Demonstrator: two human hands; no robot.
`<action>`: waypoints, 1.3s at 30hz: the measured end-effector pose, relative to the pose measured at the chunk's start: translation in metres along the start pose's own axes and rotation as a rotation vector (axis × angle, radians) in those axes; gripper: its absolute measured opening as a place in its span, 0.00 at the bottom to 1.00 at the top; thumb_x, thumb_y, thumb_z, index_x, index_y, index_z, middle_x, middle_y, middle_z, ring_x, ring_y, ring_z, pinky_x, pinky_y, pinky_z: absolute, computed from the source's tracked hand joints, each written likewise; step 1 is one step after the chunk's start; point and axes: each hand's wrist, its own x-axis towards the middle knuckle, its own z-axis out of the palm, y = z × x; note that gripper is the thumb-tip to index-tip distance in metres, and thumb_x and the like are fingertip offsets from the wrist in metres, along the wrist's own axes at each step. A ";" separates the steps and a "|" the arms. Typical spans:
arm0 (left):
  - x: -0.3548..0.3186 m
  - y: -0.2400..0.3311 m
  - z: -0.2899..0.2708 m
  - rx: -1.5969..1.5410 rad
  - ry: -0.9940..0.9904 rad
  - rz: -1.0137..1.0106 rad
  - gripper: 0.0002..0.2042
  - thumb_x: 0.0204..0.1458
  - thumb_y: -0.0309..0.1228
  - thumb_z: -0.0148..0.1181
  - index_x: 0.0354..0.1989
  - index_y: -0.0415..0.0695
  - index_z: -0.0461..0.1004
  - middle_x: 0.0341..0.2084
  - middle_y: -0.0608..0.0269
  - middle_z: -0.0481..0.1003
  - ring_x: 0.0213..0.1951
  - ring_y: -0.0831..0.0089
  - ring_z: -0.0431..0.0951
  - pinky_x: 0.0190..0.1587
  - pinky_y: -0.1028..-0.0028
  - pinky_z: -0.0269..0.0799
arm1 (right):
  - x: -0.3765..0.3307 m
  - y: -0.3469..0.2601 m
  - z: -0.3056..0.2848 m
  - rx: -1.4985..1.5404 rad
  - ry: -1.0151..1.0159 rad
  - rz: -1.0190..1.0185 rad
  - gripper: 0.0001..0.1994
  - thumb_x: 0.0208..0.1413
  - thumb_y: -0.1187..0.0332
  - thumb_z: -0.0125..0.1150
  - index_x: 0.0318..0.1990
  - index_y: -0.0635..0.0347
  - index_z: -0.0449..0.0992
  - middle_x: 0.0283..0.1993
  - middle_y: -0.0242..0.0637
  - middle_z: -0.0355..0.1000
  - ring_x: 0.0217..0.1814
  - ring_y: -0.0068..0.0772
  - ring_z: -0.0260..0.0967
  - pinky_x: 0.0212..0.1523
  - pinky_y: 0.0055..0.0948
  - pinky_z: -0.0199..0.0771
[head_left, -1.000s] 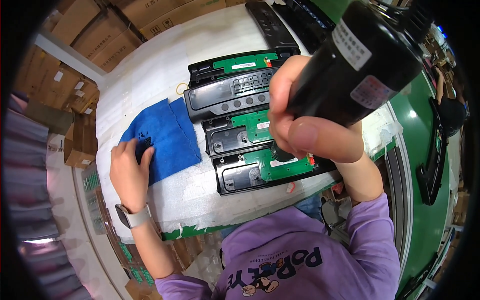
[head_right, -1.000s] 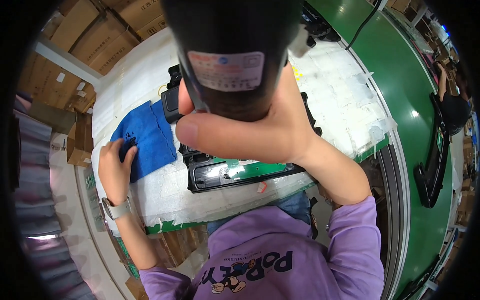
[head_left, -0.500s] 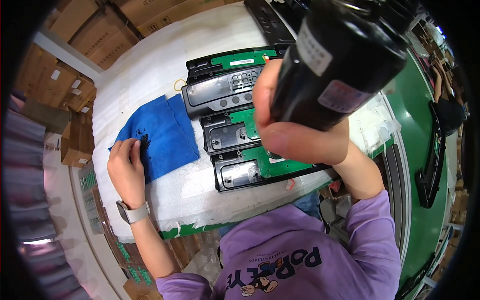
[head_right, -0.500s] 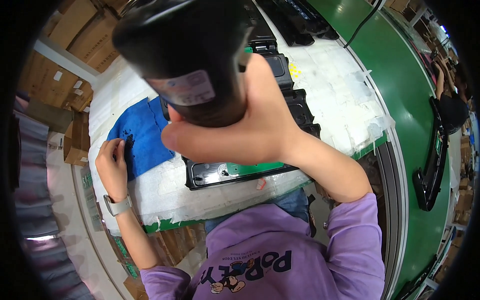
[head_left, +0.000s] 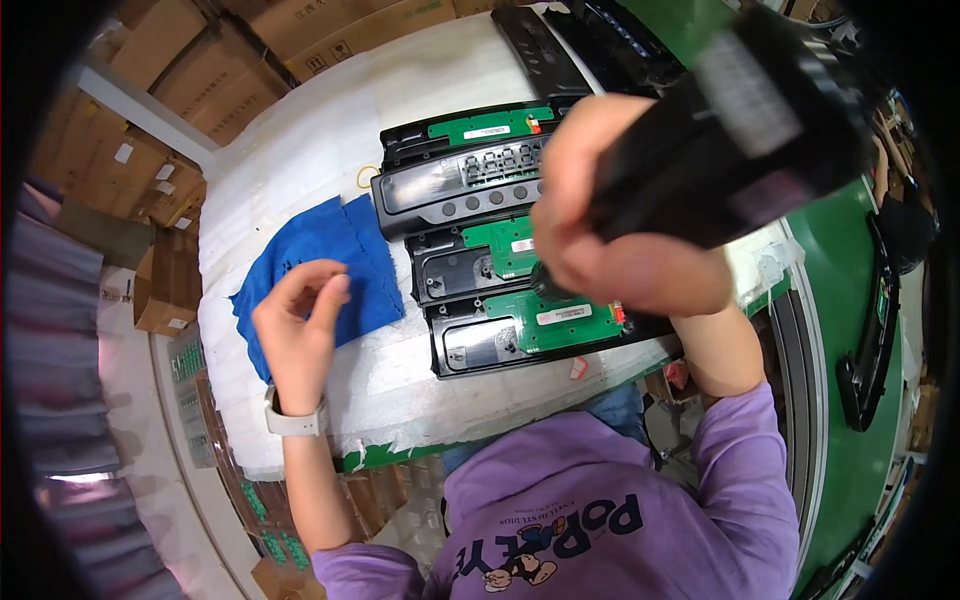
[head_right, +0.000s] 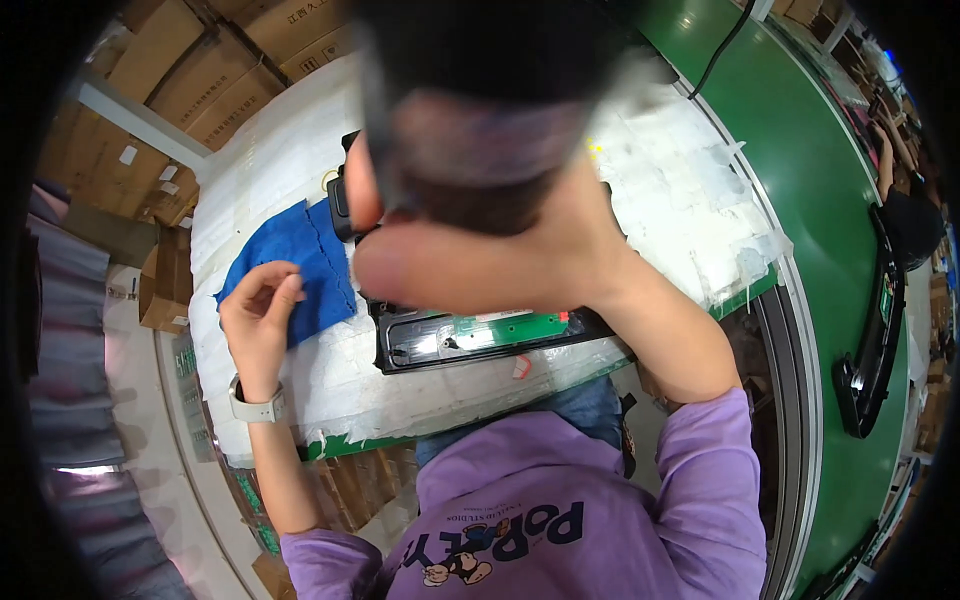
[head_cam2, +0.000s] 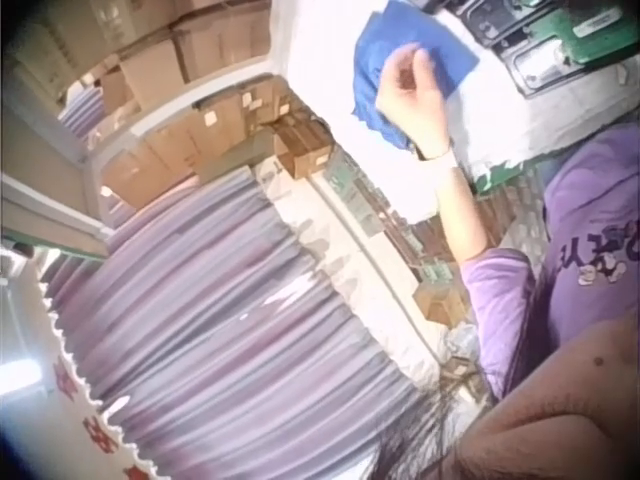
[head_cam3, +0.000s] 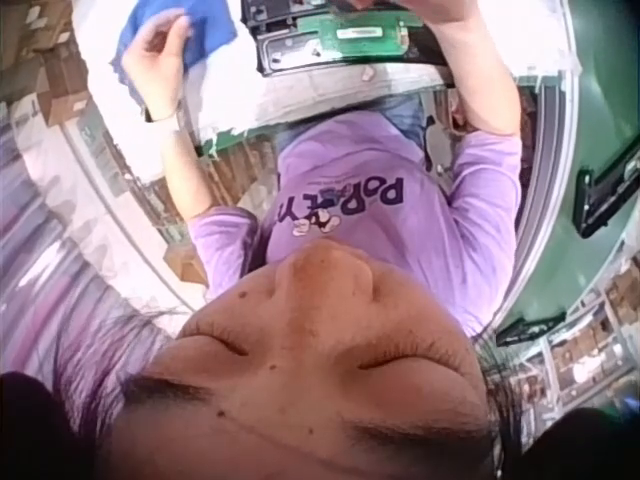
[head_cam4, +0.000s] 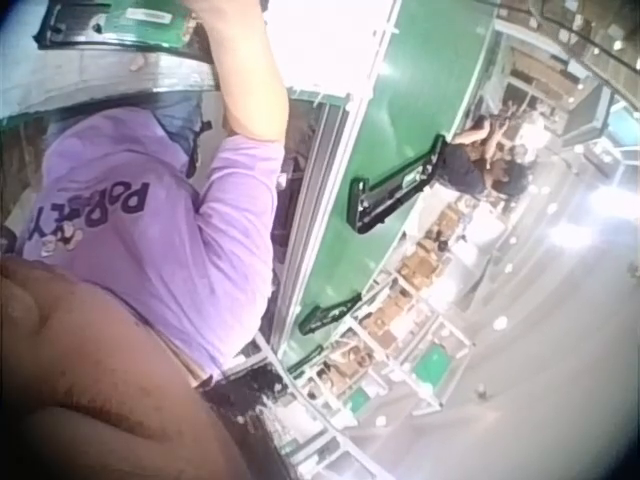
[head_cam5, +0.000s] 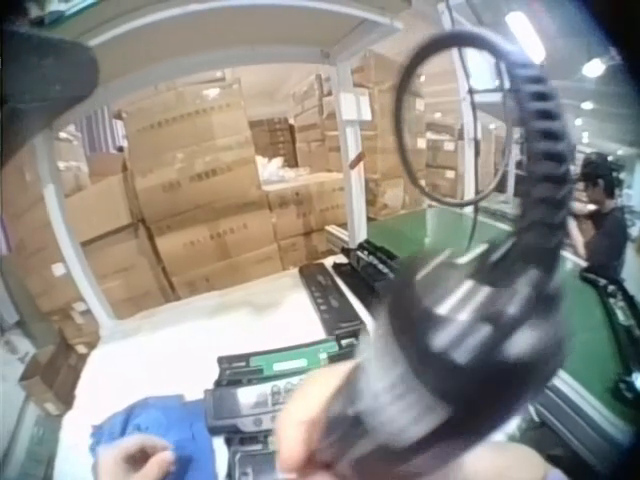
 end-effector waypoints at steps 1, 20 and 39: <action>-0.002 0.007 0.010 -0.095 -0.063 -0.026 0.04 0.50 0.21 0.59 0.34 0.35 0.76 0.26 0.65 0.76 0.27 0.81 0.75 0.32 0.82 0.71 | 0.000 -0.002 -0.011 0.037 -0.080 -0.078 0.16 0.47 0.66 0.62 0.40 0.62 0.65 0.19 0.29 0.63 0.17 0.19 0.60 0.19 0.20 0.60; -0.016 0.046 0.077 -0.699 -0.404 -0.280 0.06 0.50 0.21 0.60 0.35 0.33 0.76 0.27 0.58 0.78 0.28 0.78 0.78 0.33 0.83 0.73 | 0.000 -0.006 -0.024 0.520 -0.139 -0.375 0.21 0.58 0.54 0.46 0.49 0.62 0.64 0.24 0.27 0.63 0.19 0.20 0.59 0.33 0.28 0.62; -0.026 0.044 0.079 -0.706 -0.361 -0.218 0.06 0.50 0.22 0.60 0.35 0.33 0.76 0.28 0.54 0.77 0.26 0.74 0.77 0.32 0.79 0.74 | -0.006 0.001 -0.029 0.315 0.070 -0.229 0.17 0.58 0.55 0.46 0.45 0.60 0.65 0.22 0.26 0.61 0.18 0.19 0.56 0.32 0.28 0.62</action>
